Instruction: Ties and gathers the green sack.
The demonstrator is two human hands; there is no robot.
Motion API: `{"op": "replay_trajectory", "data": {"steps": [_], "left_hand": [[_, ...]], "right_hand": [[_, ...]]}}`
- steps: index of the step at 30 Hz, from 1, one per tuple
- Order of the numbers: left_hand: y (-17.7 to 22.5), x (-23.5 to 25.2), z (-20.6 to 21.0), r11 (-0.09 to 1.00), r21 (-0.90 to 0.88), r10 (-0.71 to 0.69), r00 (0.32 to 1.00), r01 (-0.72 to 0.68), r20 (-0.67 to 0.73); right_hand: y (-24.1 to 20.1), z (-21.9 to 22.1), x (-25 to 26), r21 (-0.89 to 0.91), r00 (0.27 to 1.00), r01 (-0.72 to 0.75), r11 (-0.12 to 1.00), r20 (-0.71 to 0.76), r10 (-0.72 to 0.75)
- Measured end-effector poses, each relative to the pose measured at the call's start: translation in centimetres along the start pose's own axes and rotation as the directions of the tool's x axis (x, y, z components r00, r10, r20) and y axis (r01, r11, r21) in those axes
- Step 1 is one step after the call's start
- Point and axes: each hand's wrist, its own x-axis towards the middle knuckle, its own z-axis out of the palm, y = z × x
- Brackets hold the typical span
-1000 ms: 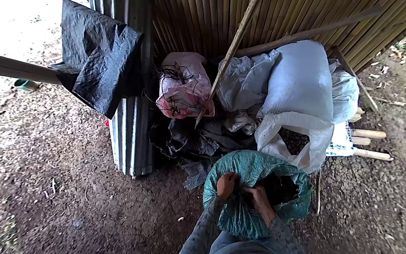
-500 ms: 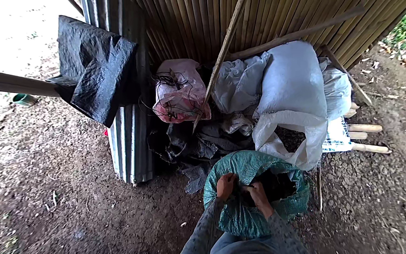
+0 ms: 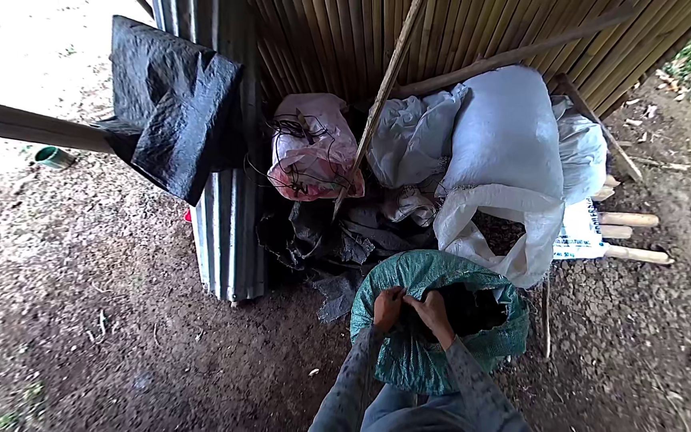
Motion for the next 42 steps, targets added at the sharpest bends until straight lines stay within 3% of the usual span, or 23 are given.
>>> {"op": "replay_trajectory", "data": {"steps": [3,5,7,8,10,12,15,18,24,27,31,34,36,38,42], "left_hand": [[0.0,-0.4,0.1,1.0,-0.023,0.012,1.0,-0.012,-0.008],[-0.2,-0.4,0.0,0.999,-0.044,0.019,1.0,-0.02,-0.014],[-0.1,-0.5,0.1,0.999,-0.044,0.022,1.0,-0.022,-0.006],[-0.1,-0.6,0.1,0.999,-0.03,0.017,1.0,-0.017,0.002],[0.0,-0.4,0.2,1.0,0.0,0.009,1.0,-0.009,0.008],[-0.1,-0.4,0.3,1.0,0.017,0.008,1.0,-0.008,0.008],[0.1,-0.3,0.4,1.0,0.029,0.005,1.0,-0.005,0.016],[-0.1,-0.3,0.3,1.0,0.026,0.003,1.0,-0.003,0.005],[-0.1,-0.3,0.3,0.999,0.027,-0.021,1.0,0.021,-0.01],[-0.2,-0.4,0.7,1.0,0.019,-0.01,1.0,0.011,-0.02],[-0.4,-0.2,0.5,1.0,-0.002,0.014,0.999,-0.014,-0.032],[-0.2,-0.7,0.0,0.998,-0.046,0.045,0.998,-0.047,-0.047],[0.4,-1.4,-0.4,0.991,-0.095,0.087,0.993,-0.094,-0.075],[1.5,-2.1,-0.3,0.982,-0.152,0.106,0.992,-0.115,-0.065],[2.0,-2.0,0.7,0.956,-0.288,0.044,0.999,-0.044,-0.006]], "right_hand": [[2.3,0.0,-0.9,0.126,0.993,0.019,0.992,-0.117,-0.004],[3.7,0.2,-1.4,0.334,0.98,-0.065,0.94,-0.156,0.123],[4.3,0.1,-1.4,0.533,0.973,-0.15,0.833,-0.071,0.221],[4.3,0.1,-1.2,0.57,0.98,-0.152,0.808,-0.02,0.199],[3.7,-0.2,-0.6,0.445,0.996,-0.09,0.891,0.031,0.085],[2.8,-1.3,0.0,0.054,0.991,0.007,0.998,0.131,-0.014],[0.4,-2.6,0.7,-0.409,0.932,0.147,0.901,0.364,0.013],[-0.9,-2.3,0.9,-0.497,0.896,0.222,0.839,0.443,0.025],[0.9,-2.6,-0.2,-0.343,0.959,0.139,0.929,0.28,-0.04],[3.5,-2.2,-0.2,0.001,0.985,0.08,0.997,0.156,-0.079],[4.7,-1.5,-0.1,0.516,0.996,-0.053,0.855,0.085,0.011],[5.6,-1.7,-0.4,0.709,0.984,-0.169,0.684,0.156,0.082],[5.8,-1.5,-0.4,0.754,0.979,-0.204,0.624,0.169,0.115],[5.6,-1.5,-0.8,0.744,0.978,-0.206,0.635,0.172,0.115],[4.5,-2.0,-1.3,0.53,0.988,-0.11,0.841,0.147,0.036]]}}
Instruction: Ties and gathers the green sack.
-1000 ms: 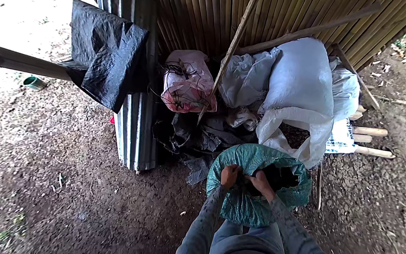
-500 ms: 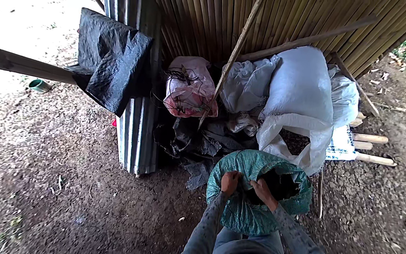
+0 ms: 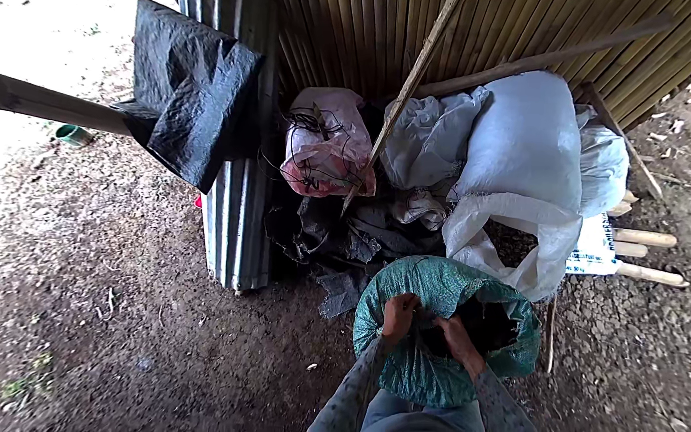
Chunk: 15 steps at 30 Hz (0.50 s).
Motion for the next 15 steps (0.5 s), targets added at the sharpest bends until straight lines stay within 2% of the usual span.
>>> {"op": "replay_trajectory", "data": {"steps": [3,6,8,11,15], "left_hand": [[-0.2,0.6,-0.4,1.0,-0.015,-0.02,0.998,0.021,0.063],[-0.3,0.4,-0.9,0.999,0.033,0.021,0.99,-0.026,0.141],[-0.8,0.4,-0.8,0.999,-0.014,0.048,0.992,-0.047,0.116],[-1.2,0.3,-0.2,0.989,-0.149,0.017,0.999,-0.012,0.03],[-0.9,0.2,-0.1,0.993,-0.118,-0.008,1.0,0.009,0.012]], "right_hand": [[-0.1,0.5,0.7,-0.075,0.998,0.031,0.997,-0.046,-0.035],[0.3,0.7,0.5,0.046,0.991,-0.016,0.999,-0.128,0.022],[0.5,0.7,0.5,0.142,0.987,-0.053,0.988,-0.145,0.073],[0.4,0.9,0.1,0.276,0.983,-0.085,0.957,-0.132,0.126],[-0.3,0.4,-0.8,0.434,0.984,-0.149,0.888,-0.028,0.179]]}}
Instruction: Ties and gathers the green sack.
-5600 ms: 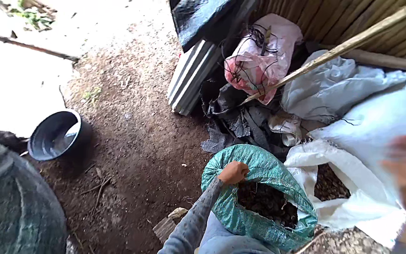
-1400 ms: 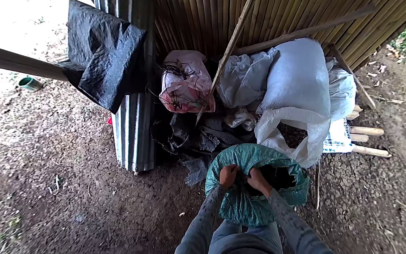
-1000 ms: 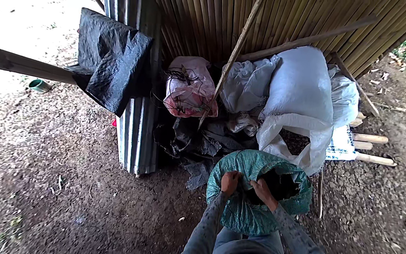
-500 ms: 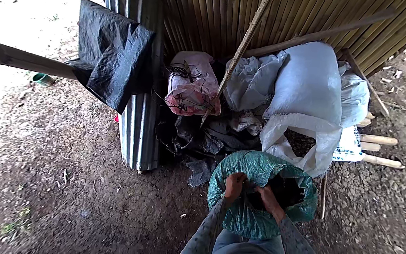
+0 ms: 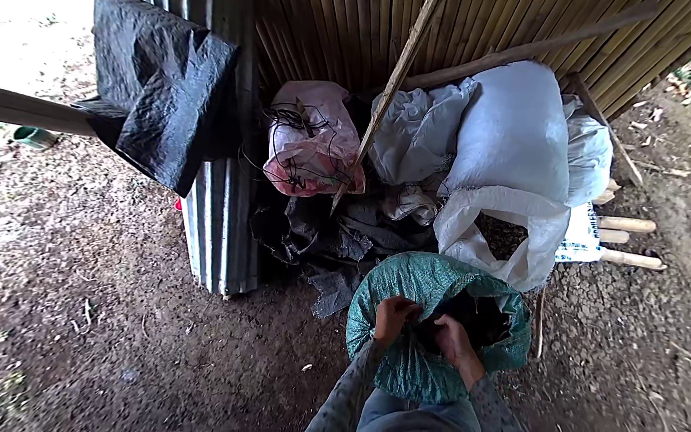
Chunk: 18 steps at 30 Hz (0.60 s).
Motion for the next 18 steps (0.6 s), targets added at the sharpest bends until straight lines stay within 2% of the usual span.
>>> {"op": "replay_trajectory", "data": {"steps": [5,10,15,18], "left_hand": [[-0.4,-0.1,0.0,0.99,0.134,0.042,0.999,-0.042,0.005],[-0.5,0.3,0.2,0.999,0.03,0.015,0.998,-0.013,-0.061],[0.2,0.4,0.0,0.973,0.227,0.035,0.998,-0.047,0.057],[0.4,0.4,0.0,0.955,0.287,0.036,0.992,-0.07,0.122]], "right_hand": [[0.8,0.4,0.9,-0.249,0.99,0.115,0.962,-0.05,-0.132],[1.5,0.7,1.3,-0.44,0.958,0.241,0.865,-0.036,-0.285],[1.6,1.0,1.7,-0.458,0.932,0.266,0.848,-0.104,-0.348],[1.6,1.0,2.0,-0.449,0.929,0.255,0.856,-0.132,-0.346]]}}
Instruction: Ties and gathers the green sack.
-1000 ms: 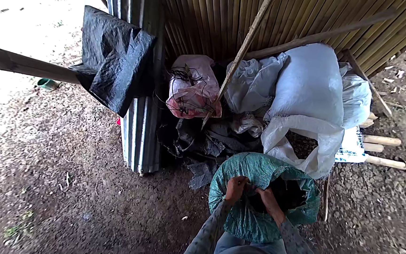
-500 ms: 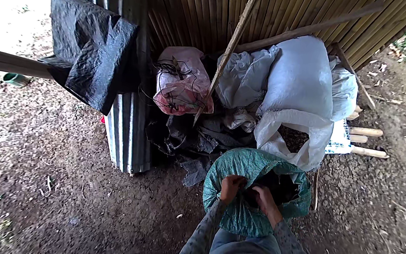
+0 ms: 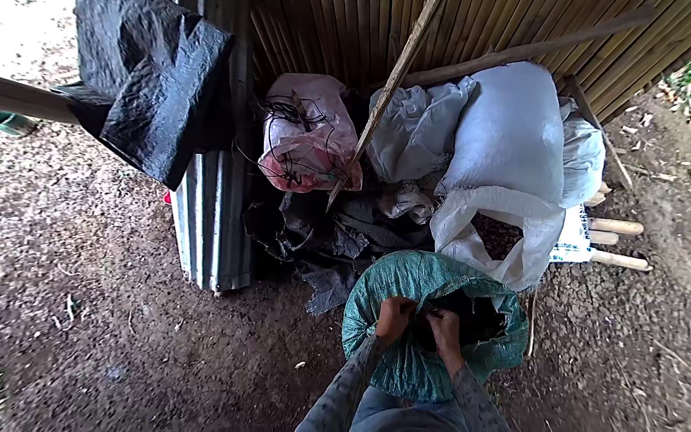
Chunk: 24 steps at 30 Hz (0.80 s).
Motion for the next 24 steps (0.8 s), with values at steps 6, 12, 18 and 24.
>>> {"op": "replay_trajectory", "data": {"steps": [6,12,18,24], "left_hand": [[0.2,-0.2,-0.2,0.994,0.004,0.108,0.991,-0.108,0.077],[0.8,0.4,1.0,0.996,0.079,0.041,0.997,-0.046,0.067],[2.4,1.1,0.3,0.991,0.11,-0.093,0.988,0.08,0.12],[2.8,0.2,0.7,0.97,0.181,-0.175,0.984,0.165,0.043]], "right_hand": [[-0.2,0.2,-0.3,-0.156,0.998,-0.002,0.988,-0.055,-0.007],[-1.1,-0.2,-1.8,-0.465,0.979,0.123,0.876,-0.085,-0.183],[-1.9,-0.1,-1.9,-0.471,0.984,0.067,0.88,-0.116,-0.136],[-1.8,-0.1,-2.1,-0.518,0.986,0.13,0.845,-0.021,-0.164]]}}
